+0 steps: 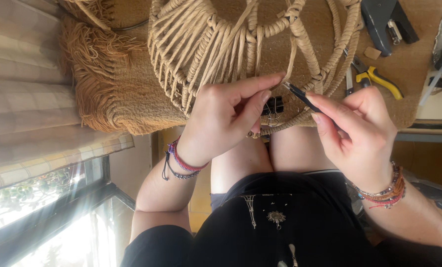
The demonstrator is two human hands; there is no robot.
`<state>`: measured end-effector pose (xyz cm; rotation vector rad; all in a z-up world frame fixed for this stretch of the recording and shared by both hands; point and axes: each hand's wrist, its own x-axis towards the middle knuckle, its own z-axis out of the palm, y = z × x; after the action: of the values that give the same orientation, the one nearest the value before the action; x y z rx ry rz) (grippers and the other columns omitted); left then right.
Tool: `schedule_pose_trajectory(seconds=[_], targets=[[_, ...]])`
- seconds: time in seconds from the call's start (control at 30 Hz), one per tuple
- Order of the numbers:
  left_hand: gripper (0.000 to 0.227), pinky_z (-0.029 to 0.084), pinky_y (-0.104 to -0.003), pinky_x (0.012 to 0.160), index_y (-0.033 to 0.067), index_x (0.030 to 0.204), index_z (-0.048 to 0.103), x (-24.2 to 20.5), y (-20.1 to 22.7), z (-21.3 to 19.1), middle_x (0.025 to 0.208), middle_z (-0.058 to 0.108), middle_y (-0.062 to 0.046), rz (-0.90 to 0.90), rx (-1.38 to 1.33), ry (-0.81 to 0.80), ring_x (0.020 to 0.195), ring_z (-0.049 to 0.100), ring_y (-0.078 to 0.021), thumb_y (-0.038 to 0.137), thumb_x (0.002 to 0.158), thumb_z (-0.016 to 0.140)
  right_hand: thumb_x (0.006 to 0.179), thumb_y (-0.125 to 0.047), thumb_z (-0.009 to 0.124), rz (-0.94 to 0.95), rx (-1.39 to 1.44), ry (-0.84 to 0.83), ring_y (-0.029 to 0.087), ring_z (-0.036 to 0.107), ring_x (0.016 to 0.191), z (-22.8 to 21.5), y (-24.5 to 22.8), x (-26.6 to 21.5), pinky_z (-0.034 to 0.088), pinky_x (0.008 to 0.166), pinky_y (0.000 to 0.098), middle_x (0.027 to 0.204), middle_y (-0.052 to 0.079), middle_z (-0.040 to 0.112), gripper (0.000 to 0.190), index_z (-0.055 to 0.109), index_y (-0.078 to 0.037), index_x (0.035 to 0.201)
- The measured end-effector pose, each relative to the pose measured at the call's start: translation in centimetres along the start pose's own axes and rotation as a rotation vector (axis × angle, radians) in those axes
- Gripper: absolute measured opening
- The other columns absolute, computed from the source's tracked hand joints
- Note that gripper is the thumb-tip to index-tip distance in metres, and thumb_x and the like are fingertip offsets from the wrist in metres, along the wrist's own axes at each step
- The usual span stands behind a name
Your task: The person repairs a wicker lampshade. They cut thin strips of wood using scissors and pliers, apply hot glue to the structure with a glue gun, and secure pieces using a hand stapler.
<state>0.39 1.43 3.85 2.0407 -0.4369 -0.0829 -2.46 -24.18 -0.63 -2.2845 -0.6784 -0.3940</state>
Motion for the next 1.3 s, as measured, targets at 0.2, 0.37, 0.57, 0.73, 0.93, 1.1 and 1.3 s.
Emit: schedule_pose_trajectory(seconds=[0.2, 0.37, 0.57, 0.73, 0.93, 1.1, 1.3], targets=[[0.028, 0.054, -0.018, 0.063, 0.0104, 0.131, 0.067, 0.3, 0.3, -0.1, 0.060, 0.066, 0.006, -0.016, -0.077, -0.065, 0.052, 0.063, -0.0020, 0.014, 0.107, 0.055, 0.111, 0.005, 0.070, 0.058, -0.058, 0.017, 0.025, 0.049, 0.079, -0.2, -1.2, -0.8, 0.048, 0.079, 0.0367, 0.095, 0.015, 0.048, 0.021, 0.078, 0.003, 0.131], [0.025, 0.054, -0.019, 0.056, 0.0083, 0.127, 0.067, 0.2, 0.2, 0.7, 0.090, 0.082, -0.001, 0.111, -0.019, -0.031, 0.059, 0.076, -0.0077, 0.007, 0.105, 0.057, 0.112, 0.001, 0.080, 0.041, -0.296, 0.103, 0.022, 0.051, 0.073, 0.6, -1.8, -2.8, 0.050, 0.067, 0.0400, 0.096, 0.010, 0.048, 0.022, 0.081, -0.004, 0.134], [0.016, 0.057, -0.024, 0.071, 0.0095, 0.116, 0.071, -0.3, 0.4, 0.5, 0.109, 0.077, -0.005, 0.176, -0.010, 0.062, 0.071, 0.066, -0.0105, 0.007, 0.101, 0.071, 0.108, 0.005, 0.082, -0.075, -0.232, 0.128, 0.019, 0.050, 0.070, 1.3, -0.3, -3.5, 0.050, 0.066, 0.0362, 0.097, 0.010, 0.051, 0.026, 0.079, -0.004, 0.132], [0.003, 0.052, -0.024, 0.061, 0.0131, 0.103, 0.071, 0.7, 1.0, 1.2, 0.100, 0.068, 0.002, 0.281, 0.234, 0.233, 0.071, 0.064, -0.0102, 0.014, 0.101, 0.074, 0.109, -0.011, 0.066, -0.022, -0.141, 0.035, 0.029, 0.068, 0.087, 0.2, -0.5, -2.4, 0.057, 0.087, 0.0407, 0.120, 0.022, 0.064, 0.031, 0.069, 0.008, 0.134], [0.003, 0.055, -0.028, 0.066, 0.0107, 0.101, 0.072, 1.4, -0.3, 1.3, 0.099, 0.072, -0.001, 0.344, 0.246, 0.277, 0.073, 0.066, -0.0144, 0.012, 0.099, 0.073, 0.101, -0.018, 0.079, -0.096, -0.070, 0.004, 0.016, 0.055, 0.064, 1.5, -0.1, -0.9, 0.046, 0.057, 0.0307, 0.093, 0.008, 0.064, 0.023, 0.077, -0.006, 0.121], [0.006, 0.055, -0.028, 0.070, 0.0102, 0.101, 0.073, 1.3, -0.6, 1.5, 0.099, 0.074, -0.002, 0.317, 0.192, 0.307, 0.071, 0.067, -0.0153, 0.011, 0.096, 0.075, 0.094, 0.012, 0.075, -0.346, -0.116, 0.004, 0.024, 0.067, 0.079, 3.5, 0.4, 2.1, 0.057, 0.071, 0.0388, 0.106, 0.010, 0.064, 0.030, 0.076, -0.006, 0.118], [0.005, 0.051, -0.028, 0.064, 0.0101, 0.100, 0.072, 1.5, -1.0, 1.5, 0.090, 0.072, -0.001, 0.331, 0.142, 0.294, 0.059, 0.058, -0.0144, 0.013, 0.097, 0.074, 0.096, -0.002, 0.082, -0.421, 0.106, 0.009, 0.023, 0.070, 0.080, 3.0, 1.9, 1.8, 0.056, 0.069, 0.0365, 0.101, 0.009, 0.069, 0.009, 0.079, -0.005, 0.103]])
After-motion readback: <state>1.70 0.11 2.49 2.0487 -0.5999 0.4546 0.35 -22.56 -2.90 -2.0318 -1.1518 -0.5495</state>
